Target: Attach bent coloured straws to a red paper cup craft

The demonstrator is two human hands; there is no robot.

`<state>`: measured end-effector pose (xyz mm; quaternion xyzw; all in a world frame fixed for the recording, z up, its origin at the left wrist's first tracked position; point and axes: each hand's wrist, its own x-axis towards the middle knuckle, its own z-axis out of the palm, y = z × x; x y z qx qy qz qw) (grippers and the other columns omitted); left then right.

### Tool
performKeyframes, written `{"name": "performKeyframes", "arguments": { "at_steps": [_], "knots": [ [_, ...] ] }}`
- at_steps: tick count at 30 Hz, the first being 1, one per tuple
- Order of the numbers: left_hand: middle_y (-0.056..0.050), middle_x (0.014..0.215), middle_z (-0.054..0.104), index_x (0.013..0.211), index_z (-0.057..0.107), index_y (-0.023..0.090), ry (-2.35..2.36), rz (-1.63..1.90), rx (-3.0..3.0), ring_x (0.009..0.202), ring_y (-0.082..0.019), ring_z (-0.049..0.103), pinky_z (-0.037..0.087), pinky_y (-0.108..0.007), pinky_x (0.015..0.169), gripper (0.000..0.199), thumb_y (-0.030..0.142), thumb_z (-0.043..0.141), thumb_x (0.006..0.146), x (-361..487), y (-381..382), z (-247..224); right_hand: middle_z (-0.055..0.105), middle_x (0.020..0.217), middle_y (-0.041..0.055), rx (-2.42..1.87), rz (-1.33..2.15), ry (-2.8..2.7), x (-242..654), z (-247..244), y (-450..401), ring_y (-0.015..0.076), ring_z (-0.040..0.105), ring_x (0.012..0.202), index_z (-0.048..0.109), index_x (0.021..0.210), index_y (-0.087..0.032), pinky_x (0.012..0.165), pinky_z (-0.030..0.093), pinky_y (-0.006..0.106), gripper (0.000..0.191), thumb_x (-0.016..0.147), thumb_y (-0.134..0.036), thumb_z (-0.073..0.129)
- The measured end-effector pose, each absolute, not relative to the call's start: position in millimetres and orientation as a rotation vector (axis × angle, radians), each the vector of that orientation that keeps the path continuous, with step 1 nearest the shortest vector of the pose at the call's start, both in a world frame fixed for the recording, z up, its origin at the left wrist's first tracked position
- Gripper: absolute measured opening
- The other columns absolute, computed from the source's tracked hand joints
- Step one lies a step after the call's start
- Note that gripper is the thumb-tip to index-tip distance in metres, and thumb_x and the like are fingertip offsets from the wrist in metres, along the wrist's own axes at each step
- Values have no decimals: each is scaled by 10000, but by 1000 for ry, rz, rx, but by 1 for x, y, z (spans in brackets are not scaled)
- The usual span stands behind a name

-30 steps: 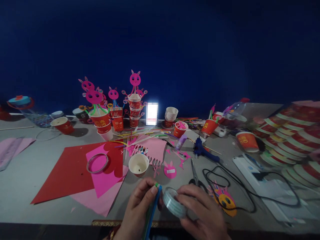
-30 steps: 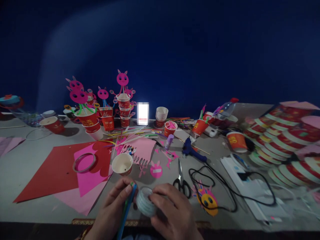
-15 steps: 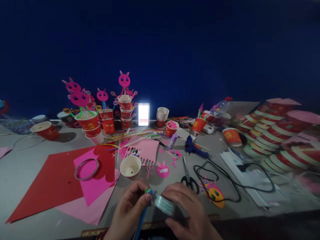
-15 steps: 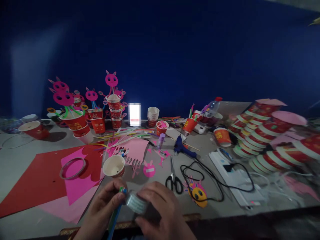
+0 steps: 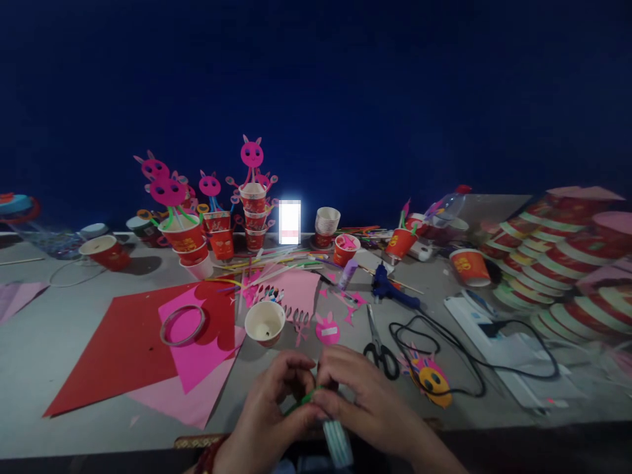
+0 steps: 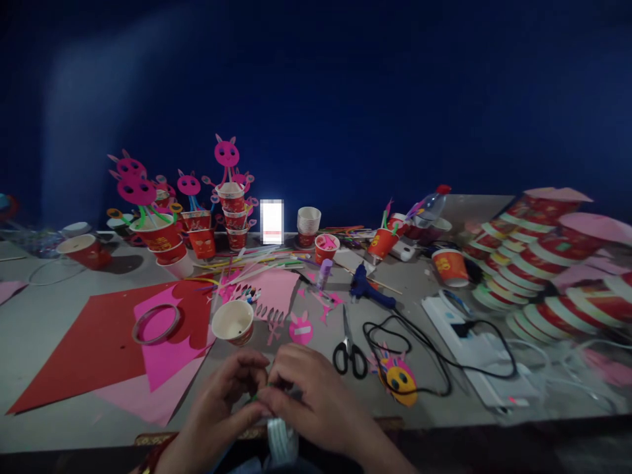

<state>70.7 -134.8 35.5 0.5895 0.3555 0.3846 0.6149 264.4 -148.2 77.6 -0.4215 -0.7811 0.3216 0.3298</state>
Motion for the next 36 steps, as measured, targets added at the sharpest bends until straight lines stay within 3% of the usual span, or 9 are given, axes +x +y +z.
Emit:
{"name": "performKeyframes", "arguments": {
  "at_steps": [3,6,12,19,23,26,32,36],
  "knots": [
    [-10,751,643,850,626,175,763,682,1309,678,-143,590,458,-222,629,260,398,750,799,68,-130,46,563,806,6,-1094,794,-2067,267,77,-145,171,541,794,539,816,-213,709,422,277,341,1034,-452,429],
    [-14,668,646,816,646,166,750,510,1336,582,-143,583,441,-228,569,263,417,624,892,67,-127,52,557,804,6,-1117,804,-2101,268,76,-143,172,533,782,530,826,-215,700,431,275,322,1035,-439,429],
    [-20,652,674,749,695,207,996,727,1901,602,-152,564,362,-229,585,131,212,636,866,64,-127,41,537,780,5,-1222,751,-2030,259,66,-145,176,520,769,493,794,-219,692,436,278,264,1032,-296,406],
    [-33,649,676,780,633,196,830,494,1516,547,-165,607,436,-228,533,254,391,559,926,64,-128,38,510,768,-10,-1171,848,-1995,260,59,-146,161,506,752,482,780,-218,657,412,257,241,1002,-311,475],
    [-52,689,706,751,666,209,995,691,1917,646,-189,645,444,-239,624,165,302,622,881,60,-128,21,493,742,-28,-1259,842,-1924,257,56,-147,147,494,719,468,765,-218,644,395,249,220,979,-262,493],
    [-48,744,735,826,681,225,956,680,1880,684,-191,672,459,-226,639,125,315,624,890,58,-126,16,511,758,-28,-1264,842,-1923,258,56,-146,143,508,730,491,781,-215,656,397,245,205,963,-299,535],
    [-15,610,658,759,593,198,726,491,1579,554,-146,606,446,-207,571,345,481,520,942,62,-125,26,513,754,-18,-1166,807,-2065,261,56,-147,144,512,726,518,780,-209,665,392,249,305,1004,-409,464],
    [-18,707,658,812,614,198,780,510,1653,643,-149,589,445,-203,616,303,443,505,954,62,-126,25,527,755,-11,-1214,764,-2045,261,51,-150,153,517,727,535,788,-207,666,387,259,369,1009,-486,440]
  ]
}}
